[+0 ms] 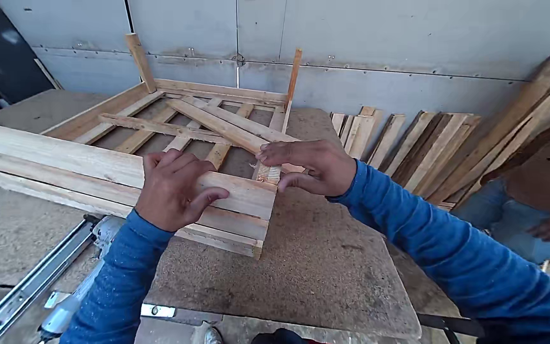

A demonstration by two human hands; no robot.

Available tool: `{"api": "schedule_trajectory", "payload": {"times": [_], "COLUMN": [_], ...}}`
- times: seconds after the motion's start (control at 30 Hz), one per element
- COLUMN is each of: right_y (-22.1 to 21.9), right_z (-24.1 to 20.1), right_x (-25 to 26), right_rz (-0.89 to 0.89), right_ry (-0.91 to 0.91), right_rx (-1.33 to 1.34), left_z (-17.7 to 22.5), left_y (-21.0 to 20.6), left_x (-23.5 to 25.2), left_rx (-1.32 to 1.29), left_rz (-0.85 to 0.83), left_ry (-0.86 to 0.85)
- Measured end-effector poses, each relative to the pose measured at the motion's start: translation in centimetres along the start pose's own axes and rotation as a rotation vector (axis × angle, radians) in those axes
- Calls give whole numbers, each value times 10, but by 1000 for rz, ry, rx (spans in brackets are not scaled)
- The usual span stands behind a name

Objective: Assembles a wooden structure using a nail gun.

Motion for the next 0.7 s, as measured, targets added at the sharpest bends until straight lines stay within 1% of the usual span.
{"api": "schedule_trajectory", "payload": {"times": [0.37,0.6,0.67,0.7], "right_y": [7,7,3,0], "right_z": [3,-1,-1,-3], "right_x": [11,13,9,5], "right_rz": [-55,-85,-39,21], "right_ry": [-28,-39,-29,-16], "right_rx": [88,48,48,55], "left_z": [-2,-1,-1,-1], "left_y": [3,4,6,6], "left_x": [3,6,7,7], "left_rx": [-26,-53,-67,-69], "left_rz": [39,52,37,33], "left_ry": [0,11,25,32]}}
Point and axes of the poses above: each hand's wrist, its own x-axis towards the middle knuckle, its own y-axis out of the back of the hand, z = x × y, the point moved 2 cm from there along x, towards the middle knuckle, and after that the axes turned 3 degrees about z, right-handed, at the moved point
